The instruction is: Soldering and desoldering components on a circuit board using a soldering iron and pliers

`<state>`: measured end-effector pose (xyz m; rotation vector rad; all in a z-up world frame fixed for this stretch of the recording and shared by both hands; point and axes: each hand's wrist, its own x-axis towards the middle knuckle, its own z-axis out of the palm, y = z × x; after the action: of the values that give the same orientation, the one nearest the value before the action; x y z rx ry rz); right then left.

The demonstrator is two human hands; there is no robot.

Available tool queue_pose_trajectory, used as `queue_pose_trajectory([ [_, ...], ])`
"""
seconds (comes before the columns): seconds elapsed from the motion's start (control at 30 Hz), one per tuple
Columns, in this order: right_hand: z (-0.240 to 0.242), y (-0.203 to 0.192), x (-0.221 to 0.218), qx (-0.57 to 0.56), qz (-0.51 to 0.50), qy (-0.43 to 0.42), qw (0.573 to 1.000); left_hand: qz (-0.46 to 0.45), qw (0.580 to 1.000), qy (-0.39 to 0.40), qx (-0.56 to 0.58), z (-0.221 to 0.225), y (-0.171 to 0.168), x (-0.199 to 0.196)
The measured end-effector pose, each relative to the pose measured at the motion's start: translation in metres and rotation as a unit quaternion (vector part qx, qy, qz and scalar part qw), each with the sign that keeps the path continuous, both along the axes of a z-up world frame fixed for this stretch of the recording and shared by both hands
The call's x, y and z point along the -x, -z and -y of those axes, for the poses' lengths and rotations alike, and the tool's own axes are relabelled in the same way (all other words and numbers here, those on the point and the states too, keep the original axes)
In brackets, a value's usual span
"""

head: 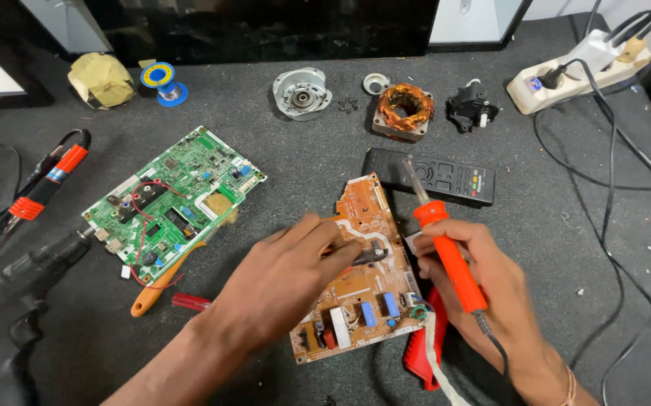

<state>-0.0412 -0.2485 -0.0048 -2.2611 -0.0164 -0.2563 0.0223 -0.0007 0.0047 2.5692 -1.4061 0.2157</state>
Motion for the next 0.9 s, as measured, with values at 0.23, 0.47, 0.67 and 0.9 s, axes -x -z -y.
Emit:
queue_pose_trajectory([
  [0.23,-0.008,-0.004,0.005,-0.039,0.039,0.017,0.998,0.013,0.988,-0.106,0.112,-0.064,-0.024,0.041],
  [0.47,-0.005,0.014,0.003,-0.094,0.089,-0.003,0.992,0.063,0.986,-0.155,0.021,-0.099,-0.006,0.056],
  [0.67,-0.018,-0.005,0.007,-0.017,0.056,0.007,0.998,0.115,0.97,-0.201,-0.076,-0.103,0.002,0.061],
  [0.9,-0.015,0.005,0.006,-0.051,0.09,0.0,0.995,0.053,0.983,-0.172,-0.046,-0.113,0.005,0.067],
])
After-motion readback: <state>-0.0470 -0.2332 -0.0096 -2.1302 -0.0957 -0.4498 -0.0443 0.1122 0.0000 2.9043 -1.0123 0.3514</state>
